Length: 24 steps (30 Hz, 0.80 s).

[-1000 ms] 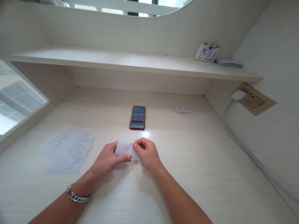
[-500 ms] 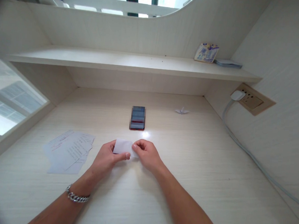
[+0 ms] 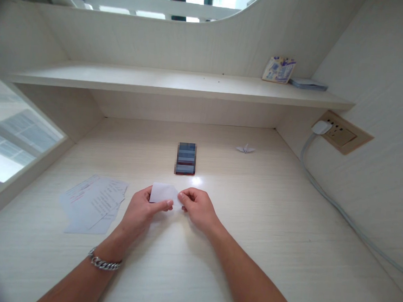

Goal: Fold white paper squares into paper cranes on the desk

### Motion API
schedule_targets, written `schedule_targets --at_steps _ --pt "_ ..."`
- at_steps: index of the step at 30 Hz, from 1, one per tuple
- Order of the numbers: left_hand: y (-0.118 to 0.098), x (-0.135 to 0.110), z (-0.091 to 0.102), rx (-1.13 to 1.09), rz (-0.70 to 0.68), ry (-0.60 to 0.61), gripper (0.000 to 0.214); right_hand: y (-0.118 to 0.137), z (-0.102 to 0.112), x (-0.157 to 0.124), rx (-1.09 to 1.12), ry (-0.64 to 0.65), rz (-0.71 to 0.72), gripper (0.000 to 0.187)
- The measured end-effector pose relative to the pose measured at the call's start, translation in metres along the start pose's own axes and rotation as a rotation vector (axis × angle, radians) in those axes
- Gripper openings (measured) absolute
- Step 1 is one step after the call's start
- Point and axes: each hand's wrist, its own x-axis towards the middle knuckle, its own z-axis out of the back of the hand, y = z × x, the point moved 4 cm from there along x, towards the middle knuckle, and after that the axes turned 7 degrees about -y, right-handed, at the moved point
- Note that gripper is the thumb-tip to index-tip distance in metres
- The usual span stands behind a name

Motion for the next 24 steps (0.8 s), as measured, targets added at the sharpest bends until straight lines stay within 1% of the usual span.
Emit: schedule_targets --at_steps 4,8,11,13,17,19,22,24 --pt "0.002 0.001 0.002 -0.037 0.01 -0.04 0.029 -0.002 0.0 0.001 0.028 -0.004 -0.017 0.02" --pt "0.002 0.003 0.006 -0.042 0.059 -0.005 0.034 0.0 0.002 0.001 -0.048 0.013 0.003 0.019" --pt "-0.004 0.005 0.015 -0.01 0.063 -0.017 0.043 0.005 0.003 -0.003 -0.118 0.06 0.001 0.018" --pt "-0.008 0.006 0.019 0.062 0.034 -0.024 0.04 0.009 0.003 -0.006 -0.183 0.088 0.019 0.018" --pt "-0.011 0.005 0.016 0.238 -0.015 0.062 0.025 0.015 -0.001 -0.011 -0.265 0.119 0.083 0.018" --pt "-0.008 0.005 0.014 0.266 -0.017 0.072 0.025 0.013 -0.002 -0.01 -0.225 0.123 0.062 0.021" --pt "-0.003 0.008 0.018 0.203 0.002 0.001 0.027 0.004 0.0 -0.004 -0.05 0.068 -0.035 0.029" --pt "0.0 0.01 0.022 0.142 0.016 -0.051 0.028 0.0 0.002 -0.001 0.05 0.036 -0.073 0.036"
